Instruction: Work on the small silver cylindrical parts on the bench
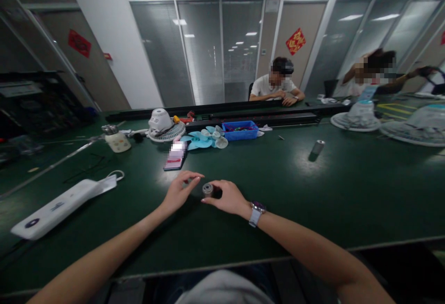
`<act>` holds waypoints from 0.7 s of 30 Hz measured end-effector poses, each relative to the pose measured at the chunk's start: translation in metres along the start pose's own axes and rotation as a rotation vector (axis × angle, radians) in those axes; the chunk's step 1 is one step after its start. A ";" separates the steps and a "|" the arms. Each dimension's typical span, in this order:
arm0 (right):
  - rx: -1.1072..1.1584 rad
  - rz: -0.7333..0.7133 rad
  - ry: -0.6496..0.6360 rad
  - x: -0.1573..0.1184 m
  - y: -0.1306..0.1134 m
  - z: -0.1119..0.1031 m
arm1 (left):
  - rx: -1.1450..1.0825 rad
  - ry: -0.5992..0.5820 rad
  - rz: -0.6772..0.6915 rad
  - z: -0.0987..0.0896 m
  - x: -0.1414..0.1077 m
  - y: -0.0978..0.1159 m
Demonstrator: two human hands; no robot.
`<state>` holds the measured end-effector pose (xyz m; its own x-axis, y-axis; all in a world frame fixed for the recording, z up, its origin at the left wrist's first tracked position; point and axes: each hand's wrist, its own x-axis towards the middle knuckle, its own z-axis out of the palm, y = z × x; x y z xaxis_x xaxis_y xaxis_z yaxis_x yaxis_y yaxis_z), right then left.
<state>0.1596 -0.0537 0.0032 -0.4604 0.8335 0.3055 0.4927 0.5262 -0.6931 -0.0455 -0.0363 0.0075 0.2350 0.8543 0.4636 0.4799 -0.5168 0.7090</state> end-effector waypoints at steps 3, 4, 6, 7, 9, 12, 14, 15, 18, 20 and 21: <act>0.027 0.013 0.019 0.002 0.005 -0.003 | 0.064 -0.053 -0.070 -0.006 0.003 -0.014; 0.028 0.023 0.044 0.004 0.010 -0.008 | 0.089 -0.076 -0.089 -0.006 0.004 -0.018; 0.008 0.063 0.145 0.009 0.027 -0.024 | 0.138 -0.116 -0.113 -0.007 0.004 -0.024; -0.018 0.095 0.221 0.012 0.038 -0.037 | 0.159 -0.136 -0.113 -0.007 0.004 -0.025; -0.111 0.190 0.399 0.016 0.067 -0.067 | 0.193 -0.176 -0.091 -0.006 0.002 -0.027; -0.319 0.417 0.603 0.013 0.112 -0.114 | 0.230 -0.220 -0.058 -0.005 0.001 -0.027; -0.433 0.576 0.652 0.006 0.136 -0.139 | 0.241 -0.228 -0.065 -0.005 0.000 -0.028; -0.473 0.643 0.657 0.002 0.145 -0.148 | 0.244 -0.229 -0.073 -0.005 0.000 -0.028; -0.520 0.772 0.619 -0.007 0.161 -0.162 | 0.239 -0.222 -0.094 -0.006 0.001 -0.027; -0.510 0.782 0.588 -0.010 0.165 -0.164 | 0.220 -0.197 -0.116 -0.006 0.001 -0.027; -0.514 0.768 0.588 -0.011 0.165 -0.163 | 0.204 -0.179 -0.130 -0.006 0.001 -0.027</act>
<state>0.3662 0.0515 -0.0077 0.4581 0.8479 0.2668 0.8099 -0.2744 -0.5185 -0.0630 -0.0216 -0.0080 0.2971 0.9183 0.2618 0.6715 -0.3958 0.6264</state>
